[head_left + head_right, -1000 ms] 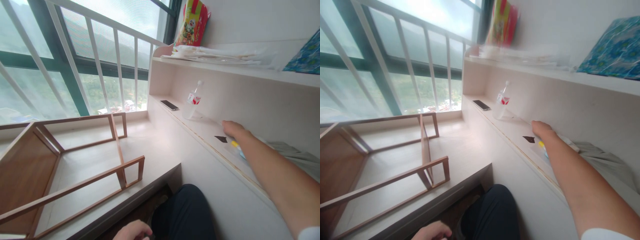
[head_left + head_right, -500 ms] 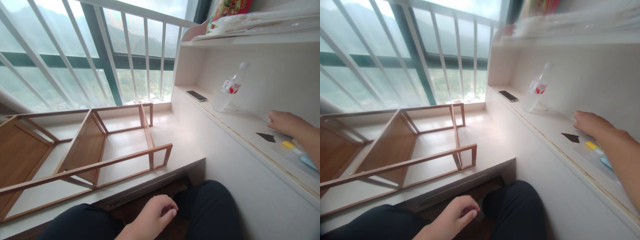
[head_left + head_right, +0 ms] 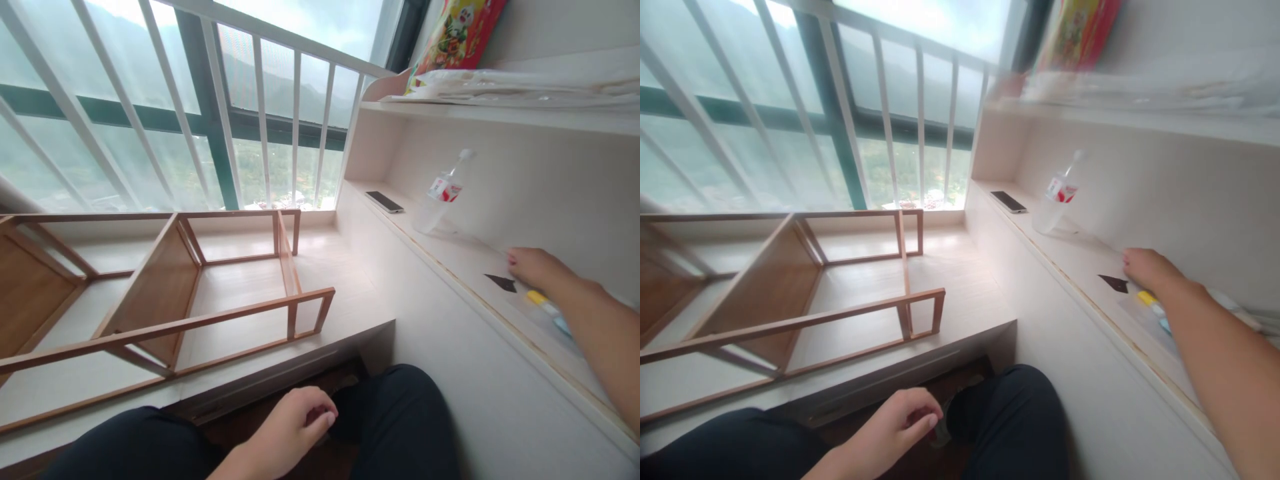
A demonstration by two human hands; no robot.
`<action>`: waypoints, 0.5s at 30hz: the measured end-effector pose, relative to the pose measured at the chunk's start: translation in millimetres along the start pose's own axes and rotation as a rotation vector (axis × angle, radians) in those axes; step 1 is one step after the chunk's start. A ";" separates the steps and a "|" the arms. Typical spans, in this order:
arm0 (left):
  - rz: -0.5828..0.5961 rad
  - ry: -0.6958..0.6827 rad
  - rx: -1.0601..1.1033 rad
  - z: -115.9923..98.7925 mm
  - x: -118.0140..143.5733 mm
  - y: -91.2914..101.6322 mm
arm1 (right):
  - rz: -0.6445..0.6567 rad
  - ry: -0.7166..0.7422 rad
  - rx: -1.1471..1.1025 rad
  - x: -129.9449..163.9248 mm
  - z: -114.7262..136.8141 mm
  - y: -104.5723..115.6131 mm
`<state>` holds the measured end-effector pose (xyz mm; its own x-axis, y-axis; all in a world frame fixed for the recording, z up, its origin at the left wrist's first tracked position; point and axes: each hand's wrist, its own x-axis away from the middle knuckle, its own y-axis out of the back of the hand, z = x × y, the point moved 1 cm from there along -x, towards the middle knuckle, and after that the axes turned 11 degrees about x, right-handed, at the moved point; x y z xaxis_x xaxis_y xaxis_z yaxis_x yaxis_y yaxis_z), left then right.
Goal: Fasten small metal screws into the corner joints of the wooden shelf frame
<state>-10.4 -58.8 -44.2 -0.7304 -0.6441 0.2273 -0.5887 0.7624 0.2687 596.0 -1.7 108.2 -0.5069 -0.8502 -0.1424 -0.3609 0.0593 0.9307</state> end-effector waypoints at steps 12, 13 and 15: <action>0.030 0.045 0.018 4.1 -9.4 2.6 | 0.090 -0.114 -0.020 6.8 -18.4 10.6; 0.029 0.051 0.017 4.9 -9.7 2.2 | 0.098 -0.125 -0.012 5.0 -16.2 11.0; 0.031 0.064 0.014 6.8 -10.3 2.0 | 0.117 -0.153 0.012 1.1 -11.0 12.8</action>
<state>-6.4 -50.2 -52.4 -0.7251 -0.6225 0.2944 -0.5714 0.7825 0.2474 599.5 -7.6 123.7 -0.6589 -0.7475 -0.0842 -0.3014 0.1598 0.9400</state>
